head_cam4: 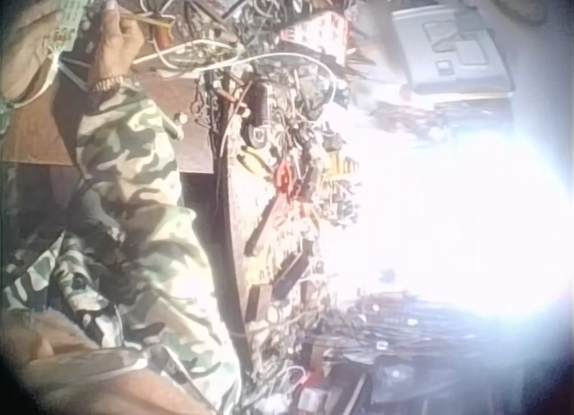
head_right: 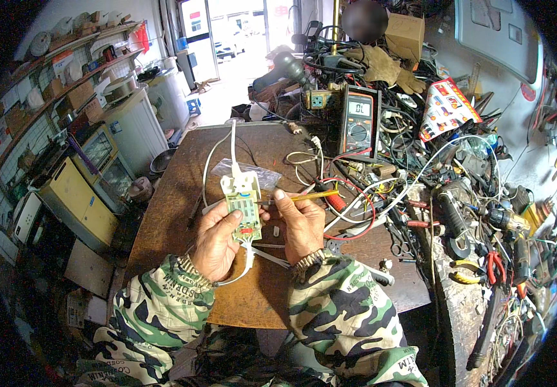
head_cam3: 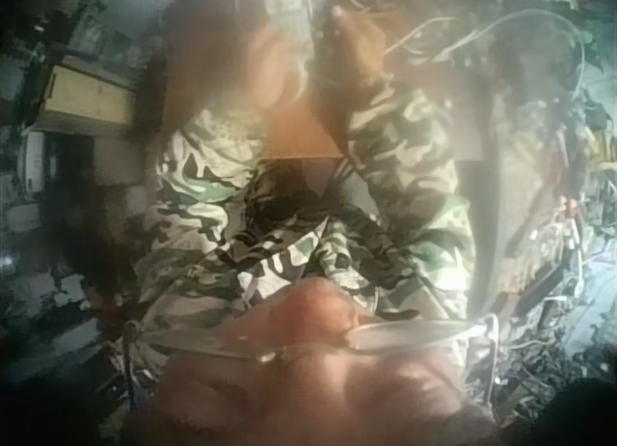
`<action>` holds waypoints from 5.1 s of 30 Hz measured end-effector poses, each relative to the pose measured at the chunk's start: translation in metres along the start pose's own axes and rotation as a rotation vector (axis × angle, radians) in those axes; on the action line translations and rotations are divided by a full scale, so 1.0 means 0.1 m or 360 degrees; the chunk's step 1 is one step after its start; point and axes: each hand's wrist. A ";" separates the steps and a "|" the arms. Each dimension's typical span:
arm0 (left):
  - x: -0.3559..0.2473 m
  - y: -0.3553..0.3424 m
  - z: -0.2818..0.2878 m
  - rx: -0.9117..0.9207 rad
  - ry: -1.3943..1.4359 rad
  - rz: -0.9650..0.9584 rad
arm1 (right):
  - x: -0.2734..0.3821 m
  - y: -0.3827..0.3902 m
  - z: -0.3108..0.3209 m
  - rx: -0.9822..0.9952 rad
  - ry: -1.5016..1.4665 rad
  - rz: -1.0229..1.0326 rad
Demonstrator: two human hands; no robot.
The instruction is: The person holds a small white electronic device with wires and uses a yellow-handled screwdriver to adjust components on its circuit board. The person rotates the device and continues to manipulate internal parts with the screwdriver throughout the clip.
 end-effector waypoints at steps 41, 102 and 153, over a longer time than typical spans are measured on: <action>0.00 0.04 0.08 -0.0003 0.0190 0.0168 | -0.04 -0.02 0.03 0.0057 -0.0026 -0.0125; 0.06 0.02 0.05 -0.0090 0.0241 0.0160 | -0.06 -0.03 0.01 -0.0054 -0.0007 -0.0061; 0.09 0.02 0.11 -0.0181 0.0534 0.0294 | -0.14 -0.07 0.09 0.0072 -0.0081 -0.0113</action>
Point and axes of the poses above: each hand's wrist, its own y-axis away from the middle knuckle, its own z-axis out of the back of the hand, x = y × z, and after that the axes turned 8 degrees about -z, right-handed
